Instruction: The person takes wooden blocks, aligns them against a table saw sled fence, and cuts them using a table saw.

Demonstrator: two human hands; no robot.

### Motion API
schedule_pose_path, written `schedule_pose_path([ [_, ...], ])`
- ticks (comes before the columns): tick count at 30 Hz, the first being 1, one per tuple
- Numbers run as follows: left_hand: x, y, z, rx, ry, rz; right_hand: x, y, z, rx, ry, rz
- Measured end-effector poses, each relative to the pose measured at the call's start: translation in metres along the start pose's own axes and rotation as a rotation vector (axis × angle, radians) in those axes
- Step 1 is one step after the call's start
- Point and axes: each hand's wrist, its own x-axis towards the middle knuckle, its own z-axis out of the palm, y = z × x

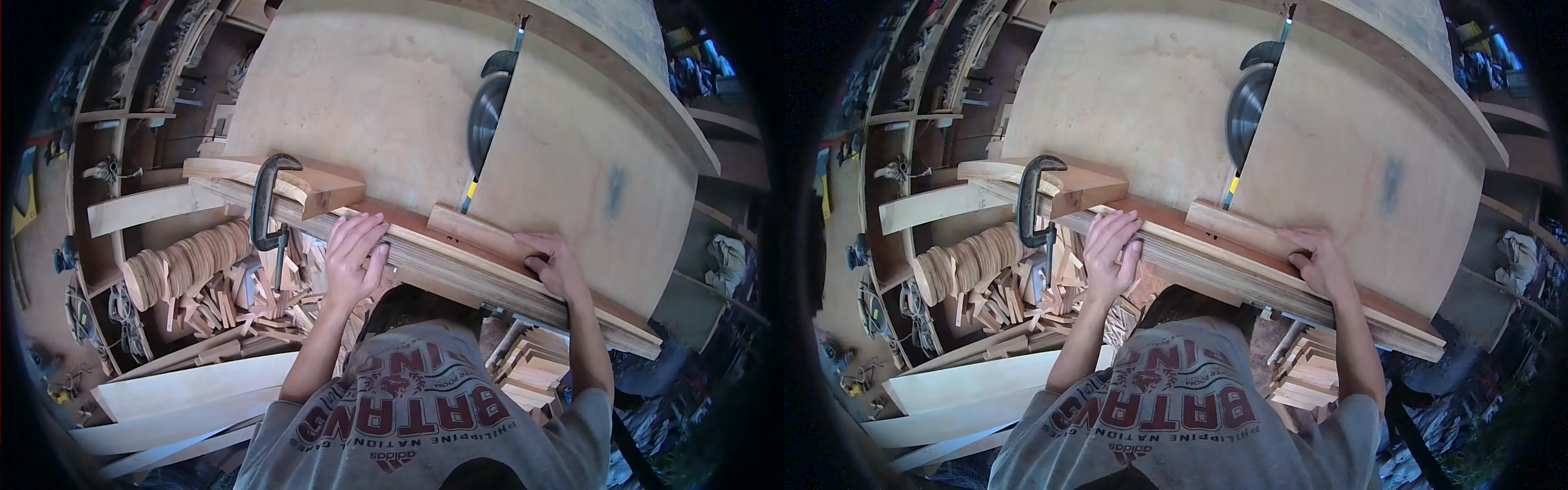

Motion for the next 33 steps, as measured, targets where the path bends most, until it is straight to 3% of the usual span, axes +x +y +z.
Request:
schedule_pose_path([
  [10, -0.007, -0.011, 0.000, -0.088, 0.079, 0.048, -0.006, -0.012, -0.006, 0.026, -0.028, 0.050],
  [13, -0.019, -0.042, -0.009, 0.196, 0.499, 0.183, -0.032, -0.054, -0.016, 0.022, 0.081, -0.017],
  [15, 0.005, -0.050, -0.016, 0.032, 0.682, 0.213, -0.050, -0.093, -0.011, -0.435, -0.106, -0.113],
  [16, 0.014, -0.056, -0.019, 0.020, 0.686, 0.218, -0.051, -0.091, 0.003, -0.481, -0.137, -0.019],
  [18, 0.026, -0.064, -0.022, -0.125, 0.566, 0.097, -0.050, -0.081, 0.018, -0.539, -0.093, -0.022],
  [21, 0.037, -0.073, -0.020, -0.119, 0.472, 0.085, -0.045, -0.072, 0.029, -0.560, -0.029, -0.025],
  [33, 0.039, -0.081, -0.006, -0.041, 0.523, 0.088, -0.030, -0.075, 0.020, -0.609, 0.000, -0.062],
])
